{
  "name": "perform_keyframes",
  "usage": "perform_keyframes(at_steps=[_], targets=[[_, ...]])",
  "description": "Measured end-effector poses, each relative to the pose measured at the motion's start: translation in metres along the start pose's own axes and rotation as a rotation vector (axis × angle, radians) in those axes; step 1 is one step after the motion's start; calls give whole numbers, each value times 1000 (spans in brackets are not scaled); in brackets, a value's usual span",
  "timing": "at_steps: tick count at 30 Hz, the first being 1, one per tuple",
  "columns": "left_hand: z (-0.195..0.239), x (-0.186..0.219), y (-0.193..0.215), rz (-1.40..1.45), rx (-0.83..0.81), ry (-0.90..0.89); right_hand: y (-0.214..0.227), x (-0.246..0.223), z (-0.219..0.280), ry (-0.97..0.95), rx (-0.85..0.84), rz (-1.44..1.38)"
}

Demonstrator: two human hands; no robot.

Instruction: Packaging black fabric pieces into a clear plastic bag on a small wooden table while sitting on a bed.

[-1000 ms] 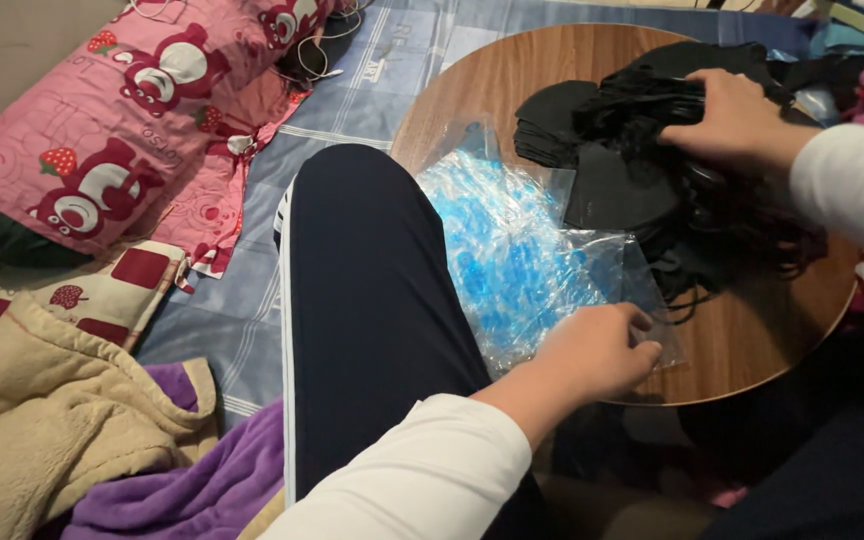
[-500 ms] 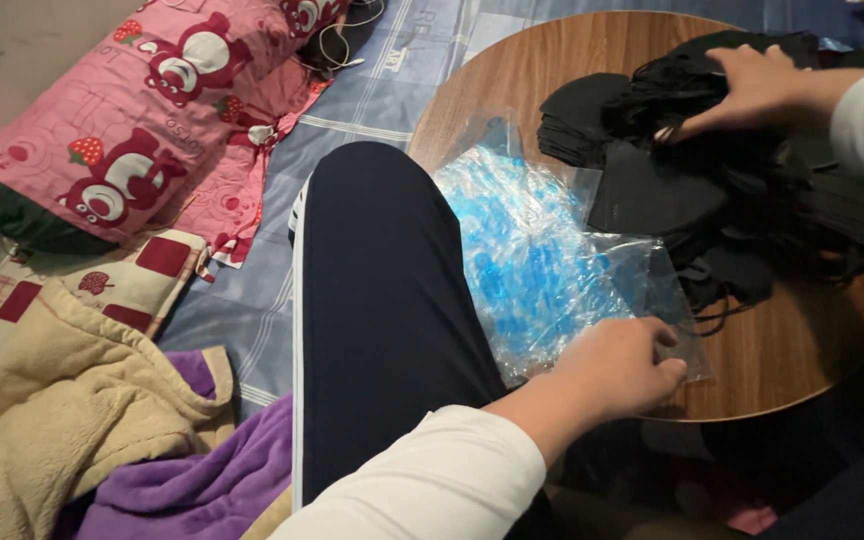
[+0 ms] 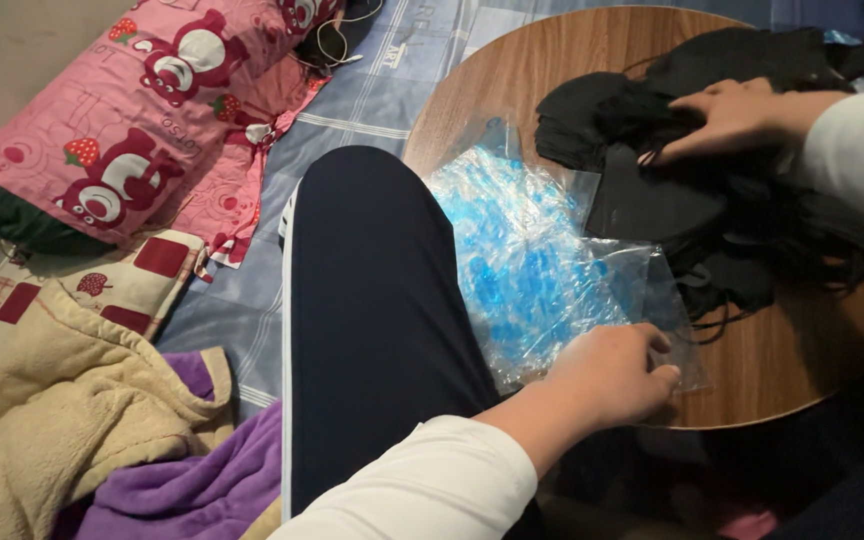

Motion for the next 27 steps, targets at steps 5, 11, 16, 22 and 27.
perform_keyframes(at_steps=[5, 11, 16, 22, 27], targets=[[-2, -3, -2, 12, -4, 7, 2, -8, 30, -48, -41, 17], [-2, -6, -2, 25, 0, 1, -12, -11, 34, -17, -4, 32], [-6, -9, -3, -8, 24, -8, -7, -24, 73, -35, -22, -23], [0, -5, 1, -12, 5, 54, -15, -25, 81, -56, -20, -39], [-6, -9, -1, -18, 10, 8, -14, -32, 106, -77, -30, -68]])
Point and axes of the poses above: each hand's wrist, its own z-axis away from the middle knuckle, its own y-axis out of the back of the hand, x = y × z, the point moved 9 cm from there along -z, towards the middle knuckle, and after that the axes turned 14 degrees about z, right-handed, at the moved point
